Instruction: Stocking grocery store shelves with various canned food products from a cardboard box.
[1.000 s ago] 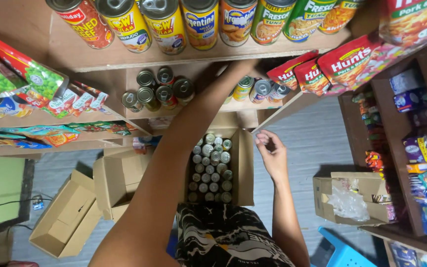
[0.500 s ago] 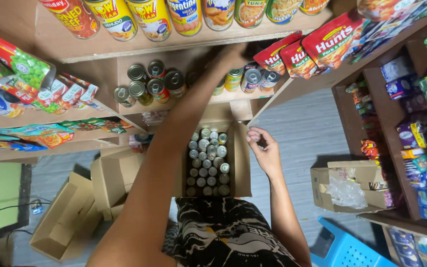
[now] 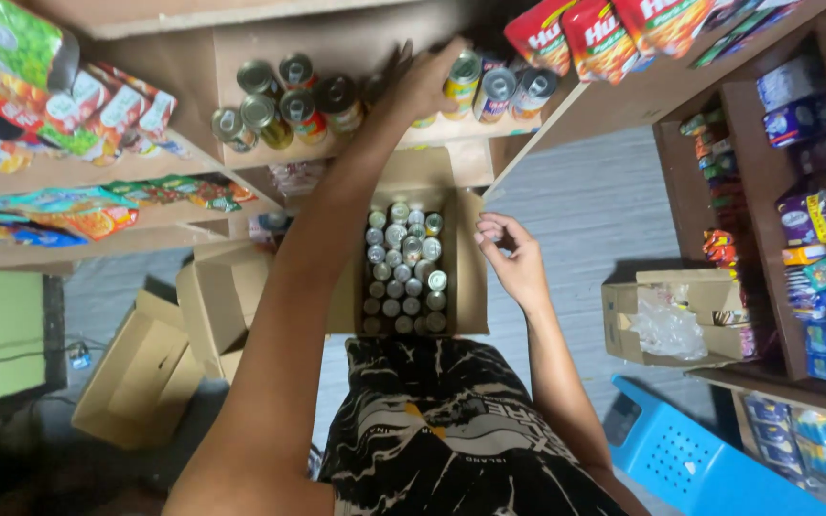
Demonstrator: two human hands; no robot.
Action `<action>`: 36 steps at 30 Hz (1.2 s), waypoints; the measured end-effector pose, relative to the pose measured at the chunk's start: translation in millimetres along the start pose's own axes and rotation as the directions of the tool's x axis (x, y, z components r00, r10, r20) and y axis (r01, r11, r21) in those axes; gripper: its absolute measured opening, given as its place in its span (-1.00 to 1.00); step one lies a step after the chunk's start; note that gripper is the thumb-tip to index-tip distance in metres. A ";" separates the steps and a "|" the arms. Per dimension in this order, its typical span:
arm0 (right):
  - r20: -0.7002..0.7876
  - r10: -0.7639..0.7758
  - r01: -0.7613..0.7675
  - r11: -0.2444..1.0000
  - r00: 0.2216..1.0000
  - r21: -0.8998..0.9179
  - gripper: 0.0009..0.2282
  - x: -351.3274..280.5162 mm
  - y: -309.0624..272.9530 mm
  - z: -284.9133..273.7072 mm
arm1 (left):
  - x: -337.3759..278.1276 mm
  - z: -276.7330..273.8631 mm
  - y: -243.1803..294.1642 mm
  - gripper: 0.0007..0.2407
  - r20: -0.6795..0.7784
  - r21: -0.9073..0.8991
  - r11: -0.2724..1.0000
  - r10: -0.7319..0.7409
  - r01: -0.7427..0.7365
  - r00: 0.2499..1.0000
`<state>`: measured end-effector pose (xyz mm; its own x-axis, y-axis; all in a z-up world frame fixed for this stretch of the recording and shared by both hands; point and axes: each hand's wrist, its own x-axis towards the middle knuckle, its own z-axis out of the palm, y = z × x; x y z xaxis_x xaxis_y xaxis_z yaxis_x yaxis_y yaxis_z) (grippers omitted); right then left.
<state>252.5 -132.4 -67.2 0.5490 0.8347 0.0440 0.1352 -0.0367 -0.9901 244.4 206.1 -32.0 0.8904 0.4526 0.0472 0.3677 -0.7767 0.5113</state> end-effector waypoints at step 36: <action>0.130 0.331 -0.294 0.924 0.935 -0.243 -0.73 -97.4 68.7 -7.2 | -254.6 377.6 -112.5 -0.50 -0.074 -0.256 0.785 -0.598 0.564 0.798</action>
<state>214.3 -220.2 -138.6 0.4508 0.8393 -0.3039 0.1644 -0.4127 -0.8959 77.6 12.9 -425.6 0.4708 0.8583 -0.2042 0.7227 -0.2424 0.6473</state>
